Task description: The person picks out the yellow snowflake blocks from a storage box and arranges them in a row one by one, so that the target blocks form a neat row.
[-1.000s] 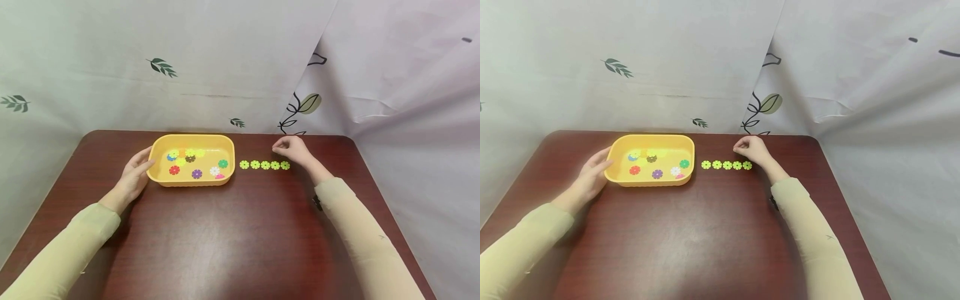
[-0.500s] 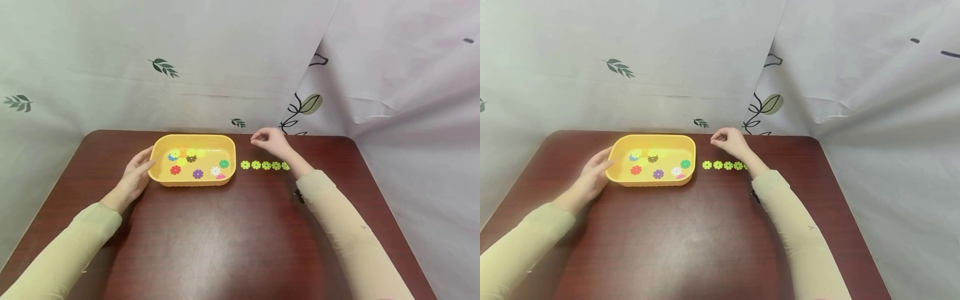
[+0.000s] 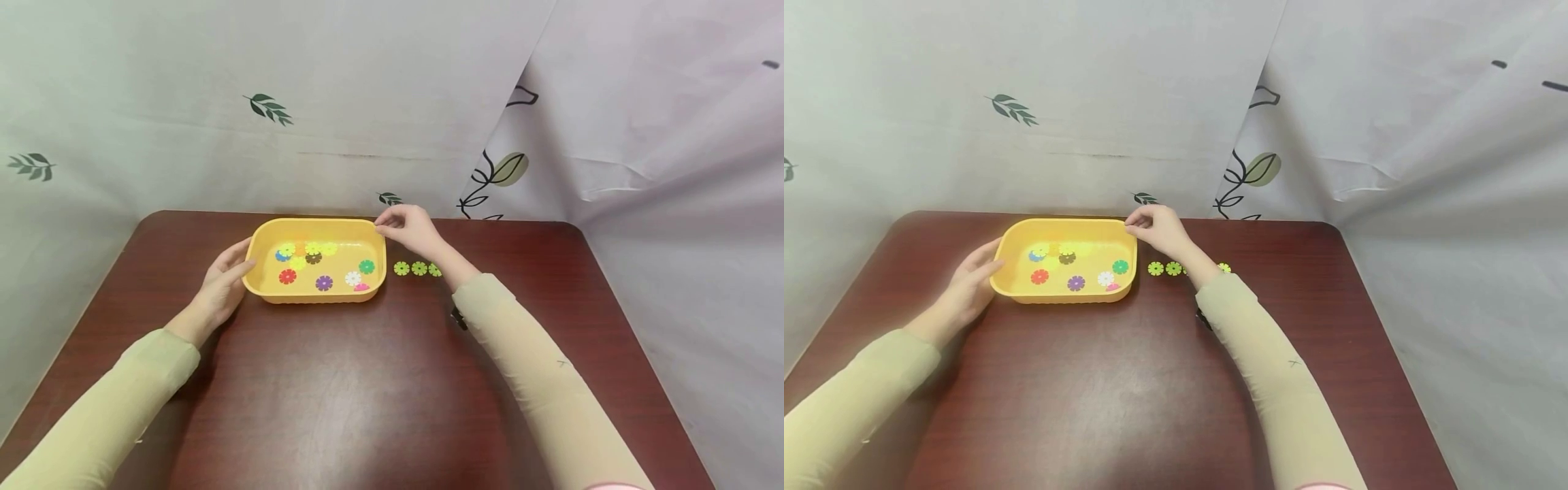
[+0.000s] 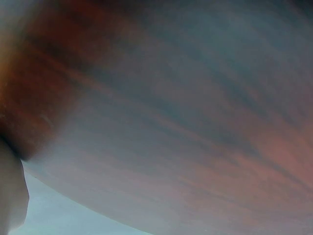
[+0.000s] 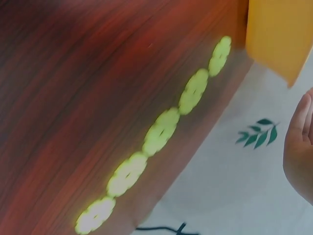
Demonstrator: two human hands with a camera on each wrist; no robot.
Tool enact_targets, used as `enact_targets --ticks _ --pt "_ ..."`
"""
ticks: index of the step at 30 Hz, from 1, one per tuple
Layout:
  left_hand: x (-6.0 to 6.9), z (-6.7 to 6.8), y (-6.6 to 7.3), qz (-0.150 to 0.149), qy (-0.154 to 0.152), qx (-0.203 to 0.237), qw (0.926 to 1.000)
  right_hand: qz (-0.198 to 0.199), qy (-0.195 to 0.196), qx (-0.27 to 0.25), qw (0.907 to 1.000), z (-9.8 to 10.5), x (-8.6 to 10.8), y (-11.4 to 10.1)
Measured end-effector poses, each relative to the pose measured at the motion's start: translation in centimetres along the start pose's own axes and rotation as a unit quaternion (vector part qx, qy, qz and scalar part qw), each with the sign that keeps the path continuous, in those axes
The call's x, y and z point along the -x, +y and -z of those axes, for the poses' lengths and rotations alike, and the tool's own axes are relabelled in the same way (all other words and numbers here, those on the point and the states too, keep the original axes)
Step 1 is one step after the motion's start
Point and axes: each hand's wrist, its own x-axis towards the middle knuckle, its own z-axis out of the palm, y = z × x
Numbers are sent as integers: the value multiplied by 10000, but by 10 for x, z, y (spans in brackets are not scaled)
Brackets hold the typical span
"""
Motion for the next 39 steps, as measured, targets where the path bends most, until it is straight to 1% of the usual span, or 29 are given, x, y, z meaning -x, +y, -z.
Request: enact_targets --ticks 7,13,16,23,27,32,39 --pt "1 0 1 -14 22 10 10000 89 -186 -112 9997 -19 -10 -15" --pt "2 -1 0 -33 28 37 10000 153 -454 -171 9987 -35 -18 -21" --pt "3 -1 0 -37 40 41 10000 218 -663 -136 9975 -43 -22 -23" --pt "5 -3 0 -33 58 49 10000 287 -1101 229 9932 -57 -29 -27" --pt "6 -5 0 -15 83 5 10000 373 -1377 554 9882 -62 -34 -27" --pt "6 -8 -1 6 96 -40 9999 470 -1741 1106 9774 -66 -39 -28" --pt "5 -9 -4 32 83 -172 9998 639 -2114 1496 9638 -66 -43 -26"
